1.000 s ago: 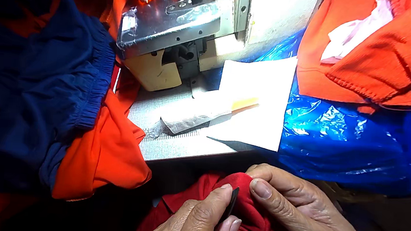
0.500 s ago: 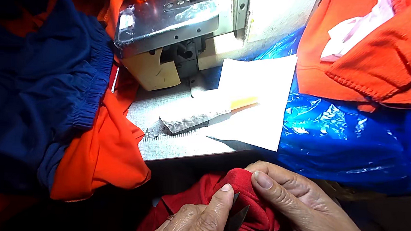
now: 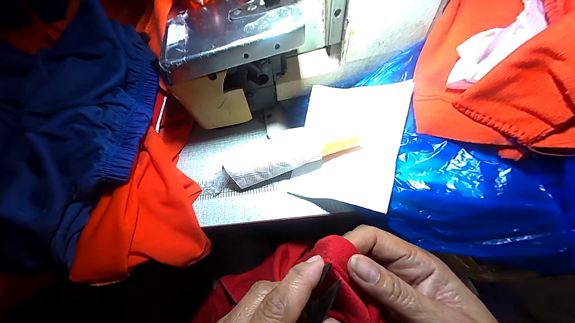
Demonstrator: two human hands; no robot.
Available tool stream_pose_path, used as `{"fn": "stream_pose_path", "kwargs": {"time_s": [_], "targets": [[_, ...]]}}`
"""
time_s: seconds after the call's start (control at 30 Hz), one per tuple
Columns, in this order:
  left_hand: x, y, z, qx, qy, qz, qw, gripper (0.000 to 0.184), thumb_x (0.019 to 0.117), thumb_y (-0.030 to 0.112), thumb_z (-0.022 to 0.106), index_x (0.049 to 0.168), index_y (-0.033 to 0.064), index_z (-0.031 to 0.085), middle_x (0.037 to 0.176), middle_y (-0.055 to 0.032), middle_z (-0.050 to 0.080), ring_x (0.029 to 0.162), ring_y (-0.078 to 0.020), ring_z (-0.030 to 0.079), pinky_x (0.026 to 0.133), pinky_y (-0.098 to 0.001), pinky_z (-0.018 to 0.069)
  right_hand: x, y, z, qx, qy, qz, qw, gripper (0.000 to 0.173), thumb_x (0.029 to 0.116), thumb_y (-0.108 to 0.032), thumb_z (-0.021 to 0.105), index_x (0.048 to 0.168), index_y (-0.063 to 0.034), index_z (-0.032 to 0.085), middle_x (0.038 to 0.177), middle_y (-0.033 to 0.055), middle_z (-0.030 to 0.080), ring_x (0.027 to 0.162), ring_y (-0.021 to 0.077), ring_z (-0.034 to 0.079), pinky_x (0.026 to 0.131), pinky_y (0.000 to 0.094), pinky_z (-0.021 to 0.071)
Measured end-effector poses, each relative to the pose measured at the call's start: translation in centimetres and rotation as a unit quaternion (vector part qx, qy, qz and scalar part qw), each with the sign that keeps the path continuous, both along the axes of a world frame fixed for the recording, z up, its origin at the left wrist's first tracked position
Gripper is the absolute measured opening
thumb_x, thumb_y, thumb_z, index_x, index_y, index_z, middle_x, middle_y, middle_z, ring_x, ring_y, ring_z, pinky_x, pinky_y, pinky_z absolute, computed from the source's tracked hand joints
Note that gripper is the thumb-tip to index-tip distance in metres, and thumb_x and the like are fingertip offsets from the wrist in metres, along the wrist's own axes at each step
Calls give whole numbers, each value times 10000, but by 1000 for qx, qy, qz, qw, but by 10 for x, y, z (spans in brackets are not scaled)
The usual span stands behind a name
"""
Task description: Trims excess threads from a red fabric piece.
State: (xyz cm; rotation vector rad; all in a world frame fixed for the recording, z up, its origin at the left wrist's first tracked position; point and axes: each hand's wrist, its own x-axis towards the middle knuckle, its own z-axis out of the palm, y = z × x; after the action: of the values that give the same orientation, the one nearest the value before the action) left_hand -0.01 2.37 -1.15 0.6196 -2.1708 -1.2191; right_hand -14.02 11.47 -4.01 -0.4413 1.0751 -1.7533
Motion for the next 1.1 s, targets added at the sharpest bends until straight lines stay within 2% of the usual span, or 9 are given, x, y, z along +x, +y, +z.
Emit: {"fn": "stream_pose_path", "kwargs": {"time_s": [0.2,0.33,0.43,0.53,0.6,0.63,0.73,0.93,1.1], "targets": [[-3,-1,-9,73,44,15,996,202,972,29,635,1130,-73,707,965,-51,747,778,18,662,693,-139,560,1,0,1,-10,26,-5,1000,114,1018,-193,612,971,-147,706,867,-66,694,814,-14,661,759,160,560],[-4,-1,-7,46,16,20,999,240,965,37,625,1146,-110,687,956,-87,737,784,7,661,692,-143,555,-2,2,4,27,47,-14,998,166,1042,-151,560,940,-162,690,845,-70,694,799,-9,662,752,173,567],[-1,-4,-4,33,26,44,998,236,997,96,613,1172,-47,681,935,-22,730,736,47,624,633,-109,521,-2,3,-1,10,83,-10,996,155,1044,-201,569,948,-166,685,866,-89,674,810,-29,642,745,148,552],[-1,-6,-2,28,51,48,997,182,1003,98,626,1148,7,689,941,18,738,751,52,644,649,-111,537,0,1,-6,-10,105,-18,994,165,1045,-212,568,960,-152,696,870,-92,662,807,-42,628,734,133,538],[-1,-5,0,20,37,27,999,198,993,100,638,1146,-14,689,922,-15,728,758,36,643,661,-116,535,0,1,-7,-9,108,-27,994,166,1044,-204,569,961,-148,701,854,-85,670,797,-40,632,730,133,538],[-2,-5,2,14,18,8,1000,238,984,106,651,1159,-51,691,907,-63,720,769,8,646,680,-130,534,-1,1,-8,-6,111,-29,993,171,1045,-203,567,954,-144,699,846,-78,671,794,-32,636,731,138,540],[-2,-1,7,-37,-48,-31,998,293,966,102,666,1169,-105,703,952,-164,740,881,-67,675,823,-166,534,-3,0,-9,-1,124,-36,992,184,1046,-221,567,946,-142,700,835,-64,672,787,-23,643,727,142,547],[-1,2,13,-95,-109,-24,989,285,959,115,674,1149,-91,730,931,-163,744,850,-82,663,796,-158,514,-5,2,-9,14,141,-30,989,166,1039,-242,586,928,-164,682,823,-75,670,767,-21,647,708,147,556],[-1,0,14,-117,-134,-29,984,285,964,128,663,1143,-80,738,908,-164,743,811,-102,653,766,-169,502,-3,0,-14,2,165,-43,985,186,1037,-266,587,923,-158,686,801,-76,646,743,-38,618,680,115,522]]}}
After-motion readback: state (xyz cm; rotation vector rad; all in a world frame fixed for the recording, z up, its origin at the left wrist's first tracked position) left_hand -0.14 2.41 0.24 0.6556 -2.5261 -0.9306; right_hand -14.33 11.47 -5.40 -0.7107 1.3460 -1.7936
